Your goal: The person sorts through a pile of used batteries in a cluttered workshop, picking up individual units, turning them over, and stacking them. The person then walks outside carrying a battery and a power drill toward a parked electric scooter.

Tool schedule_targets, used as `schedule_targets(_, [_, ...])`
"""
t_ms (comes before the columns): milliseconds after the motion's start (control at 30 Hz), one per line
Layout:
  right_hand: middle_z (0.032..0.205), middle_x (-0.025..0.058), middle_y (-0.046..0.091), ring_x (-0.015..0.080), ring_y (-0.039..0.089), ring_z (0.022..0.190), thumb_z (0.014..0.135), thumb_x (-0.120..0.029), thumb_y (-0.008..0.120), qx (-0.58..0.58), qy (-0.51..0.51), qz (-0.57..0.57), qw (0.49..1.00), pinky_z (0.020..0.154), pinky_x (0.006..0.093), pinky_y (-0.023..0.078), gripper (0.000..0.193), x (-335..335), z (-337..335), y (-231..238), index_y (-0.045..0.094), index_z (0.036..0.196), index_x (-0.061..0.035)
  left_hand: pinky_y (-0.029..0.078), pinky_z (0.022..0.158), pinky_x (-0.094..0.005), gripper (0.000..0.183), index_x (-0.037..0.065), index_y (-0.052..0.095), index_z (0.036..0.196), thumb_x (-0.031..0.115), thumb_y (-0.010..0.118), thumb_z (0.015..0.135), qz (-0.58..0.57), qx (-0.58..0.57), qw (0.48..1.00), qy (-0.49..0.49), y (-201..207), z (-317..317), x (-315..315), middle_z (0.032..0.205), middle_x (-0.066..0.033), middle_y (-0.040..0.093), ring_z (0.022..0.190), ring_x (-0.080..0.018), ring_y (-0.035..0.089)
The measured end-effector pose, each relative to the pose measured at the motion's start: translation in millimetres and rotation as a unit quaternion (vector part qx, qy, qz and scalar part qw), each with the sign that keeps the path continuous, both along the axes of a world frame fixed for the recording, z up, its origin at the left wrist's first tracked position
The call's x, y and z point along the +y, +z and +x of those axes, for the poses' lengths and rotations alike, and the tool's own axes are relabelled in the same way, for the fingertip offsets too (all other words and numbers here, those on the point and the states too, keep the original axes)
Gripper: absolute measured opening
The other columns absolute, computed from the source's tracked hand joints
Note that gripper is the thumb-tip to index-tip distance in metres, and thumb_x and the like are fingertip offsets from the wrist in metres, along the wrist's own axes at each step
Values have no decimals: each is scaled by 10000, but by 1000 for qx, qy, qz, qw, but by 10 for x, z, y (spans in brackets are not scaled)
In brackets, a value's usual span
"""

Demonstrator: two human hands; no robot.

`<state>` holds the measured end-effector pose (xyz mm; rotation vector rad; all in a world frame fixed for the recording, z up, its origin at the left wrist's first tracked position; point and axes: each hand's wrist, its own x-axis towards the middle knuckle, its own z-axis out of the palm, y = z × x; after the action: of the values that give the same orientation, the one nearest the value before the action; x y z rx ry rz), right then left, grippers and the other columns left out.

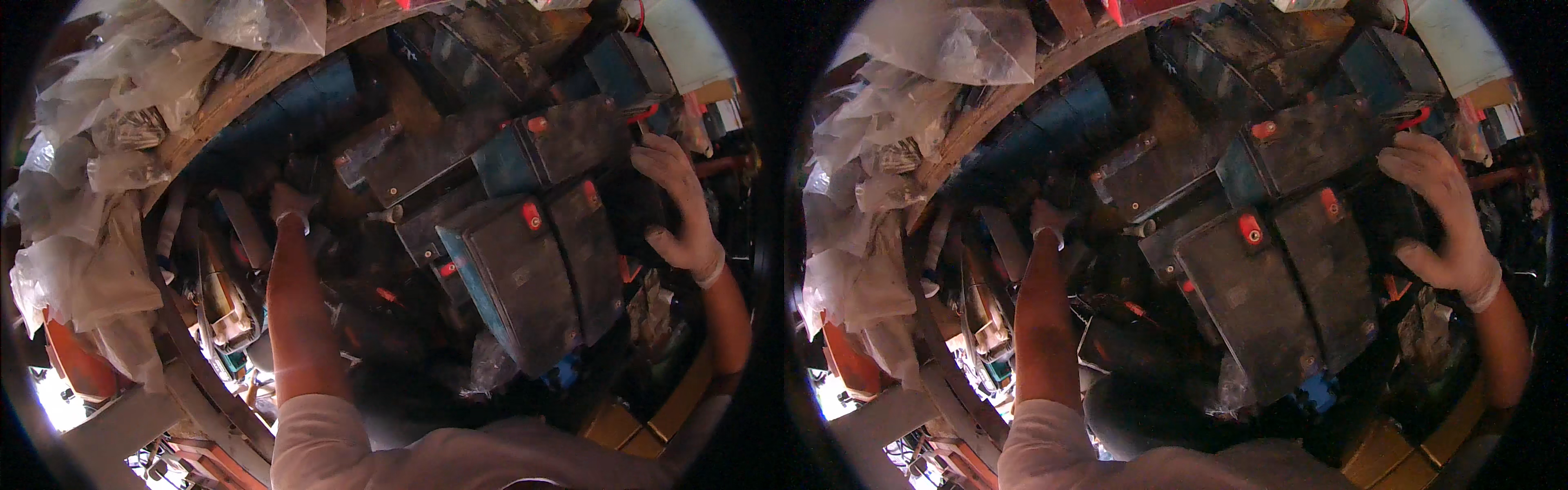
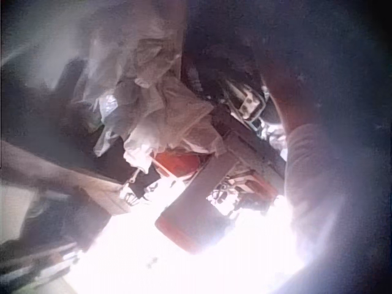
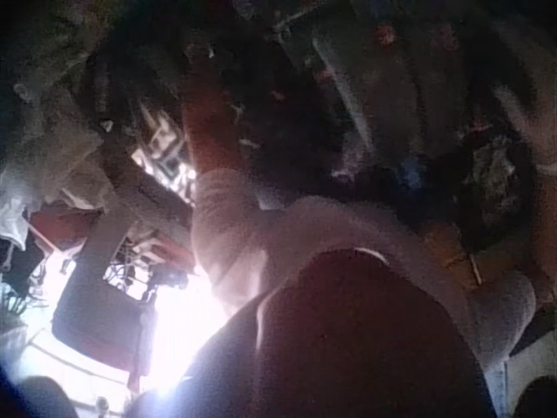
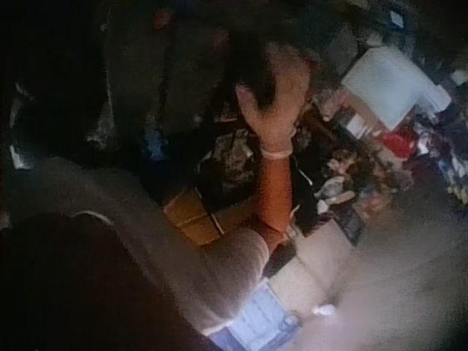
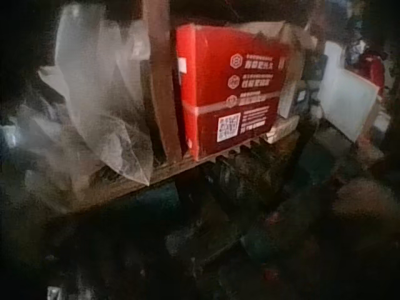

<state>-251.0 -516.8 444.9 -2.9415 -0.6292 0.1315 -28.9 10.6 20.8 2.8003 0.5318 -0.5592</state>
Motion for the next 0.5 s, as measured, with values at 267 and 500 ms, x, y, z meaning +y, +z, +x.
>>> schedule_targets(267, [1457,228,551,440,435,1439,852,-495,641,17,-30,-40,999,1205,542,294,761,-47,-39,18,576,1409,20,582,984,-453,924,42,577,1287,464,946,553,25,-45,999,6,20,-5,-16,1326,-179,655,1201,-372,681])
schedule_targets(500, [1458,243,539,441,445,1429,856,-500,632,21,-33,-71,997,1210,552,285,767,-58,-56,25,571,1412,24,550,1024,-465,991,18,555,1338,507,930,563,10,-37,999,-2,133,-44,-70,1379,-196,620,1247,-361,646])
